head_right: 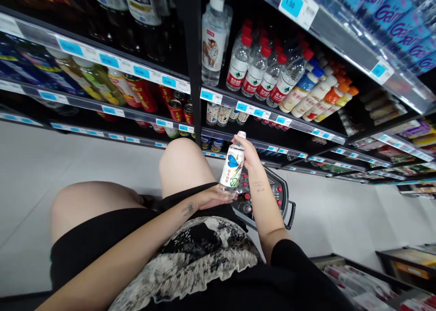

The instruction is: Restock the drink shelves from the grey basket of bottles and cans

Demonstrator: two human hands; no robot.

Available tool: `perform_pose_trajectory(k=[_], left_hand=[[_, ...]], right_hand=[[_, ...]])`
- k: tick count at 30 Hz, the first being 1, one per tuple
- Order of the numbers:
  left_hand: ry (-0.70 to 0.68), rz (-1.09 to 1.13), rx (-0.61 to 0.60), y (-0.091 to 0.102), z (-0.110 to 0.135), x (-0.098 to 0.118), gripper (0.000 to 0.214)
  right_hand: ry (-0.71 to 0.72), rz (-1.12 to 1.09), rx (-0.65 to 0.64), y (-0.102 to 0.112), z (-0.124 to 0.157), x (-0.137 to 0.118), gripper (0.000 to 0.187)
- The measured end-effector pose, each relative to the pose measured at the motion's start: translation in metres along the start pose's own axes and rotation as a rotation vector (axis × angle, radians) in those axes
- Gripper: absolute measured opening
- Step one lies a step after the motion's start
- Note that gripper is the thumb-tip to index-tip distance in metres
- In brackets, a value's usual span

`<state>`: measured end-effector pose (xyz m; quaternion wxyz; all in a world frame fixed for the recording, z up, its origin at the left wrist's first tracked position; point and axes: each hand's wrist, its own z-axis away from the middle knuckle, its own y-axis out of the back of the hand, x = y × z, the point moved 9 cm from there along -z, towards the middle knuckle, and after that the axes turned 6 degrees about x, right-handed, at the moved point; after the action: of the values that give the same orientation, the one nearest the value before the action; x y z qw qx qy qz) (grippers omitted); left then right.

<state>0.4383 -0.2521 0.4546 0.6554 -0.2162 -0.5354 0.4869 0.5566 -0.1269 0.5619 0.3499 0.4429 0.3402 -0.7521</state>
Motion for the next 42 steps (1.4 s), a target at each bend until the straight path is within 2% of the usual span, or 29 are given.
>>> perform_pose_trajectory(k=[8, 20, 29, 37, 40, 42], left_hand=[[-0.018, 0.009, -0.005, -0.007, 0.005, 0.004, 0.055], [-0.025, 0.002, -0.01, -0.005, 0.002, 0.0, 0.058], [-0.037, 0.001, -0.045, -0.012, 0.004, 0.003, 0.057], [-0.114, 0.015, -0.04, -0.016, 0.0, 0.009, 0.06], [-0.141, 0.006, -0.028, -0.012, -0.003, 0.01, 0.066], [-0.108, -0.035, -0.011, -0.008, -0.003, 0.007, 0.066]], right_hand=[[-0.008, 0.029, -0.04, -0.012, 0.002, 0.003, 0.038], [0.051, 0.052, -0.024, -0.008, 0.011, -0.001, 0.038], [0.093, 0.069, -0.019, -0.007, 0.017, -0.005, 0.036], [0.155, 0.117, -0.047, 0.002, 0.02, -0.012, 0.036], [0.149, 0.217, -0.096, 0.009, 0.027, -0.013, 0.043], [0.133, 0.281, -0.101, 0.018, 0.034, -0.011, 0.049]])
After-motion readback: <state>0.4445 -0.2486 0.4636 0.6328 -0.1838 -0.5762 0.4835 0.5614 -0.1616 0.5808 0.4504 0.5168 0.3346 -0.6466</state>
